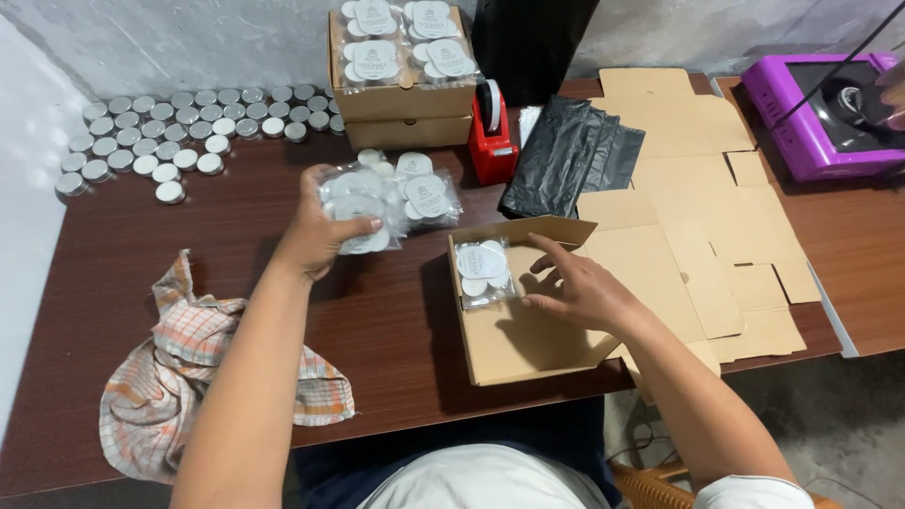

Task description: Folding a cardboard box, placing four tins inside, and wrapping the box in a black plastic shipping bag.

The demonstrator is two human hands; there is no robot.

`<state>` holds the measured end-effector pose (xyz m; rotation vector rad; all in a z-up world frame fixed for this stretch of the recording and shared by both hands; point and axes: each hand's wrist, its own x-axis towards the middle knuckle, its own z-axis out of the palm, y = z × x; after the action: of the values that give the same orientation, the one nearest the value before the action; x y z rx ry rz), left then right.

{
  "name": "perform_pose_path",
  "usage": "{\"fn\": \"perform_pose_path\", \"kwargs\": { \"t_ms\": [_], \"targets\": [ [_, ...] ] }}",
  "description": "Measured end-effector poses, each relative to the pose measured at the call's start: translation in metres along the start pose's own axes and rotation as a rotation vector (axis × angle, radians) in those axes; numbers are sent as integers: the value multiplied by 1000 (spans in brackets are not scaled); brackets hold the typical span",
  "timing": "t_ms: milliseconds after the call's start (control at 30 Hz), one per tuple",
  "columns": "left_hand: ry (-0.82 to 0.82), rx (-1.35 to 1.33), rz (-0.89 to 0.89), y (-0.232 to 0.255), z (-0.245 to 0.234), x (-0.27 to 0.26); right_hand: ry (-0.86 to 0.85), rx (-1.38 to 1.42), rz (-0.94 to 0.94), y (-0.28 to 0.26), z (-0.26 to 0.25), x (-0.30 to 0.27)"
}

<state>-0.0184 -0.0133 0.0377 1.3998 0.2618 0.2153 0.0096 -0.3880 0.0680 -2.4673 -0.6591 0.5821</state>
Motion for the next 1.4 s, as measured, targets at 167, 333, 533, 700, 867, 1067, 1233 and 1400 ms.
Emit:
{"fn": "perform_pose_path", "kwargs": {
  "t_ms": [167,333,533,700,867,1067,1233,1400],
  "targets": [
    [-244,-36,-49,31,44,-33,-9,6,-4,-3,-1,1],
    [-385,-58,-181,32,74,-52,9,46,-24,-11,-8,-9],
    [-772,595,-157,36,116,-70,-84,699,-114,-5,-4,-19],
    [-870,826,-94,17,147,-69,-104,406,-99,-23,2,-29],
    [-811,801,-89,33,153,-87,-149,429,-9,-28,9,-26],
    [-568,674,379,13,137,-104,-150,309,11,0,28,-9],
    [-243,612,625,-14,97,-127,-180,143,123,-23,23,-19],
    [-489,837,192,-62,88,-161,-239,-36,128,-24,28,-17]
  ]
}}
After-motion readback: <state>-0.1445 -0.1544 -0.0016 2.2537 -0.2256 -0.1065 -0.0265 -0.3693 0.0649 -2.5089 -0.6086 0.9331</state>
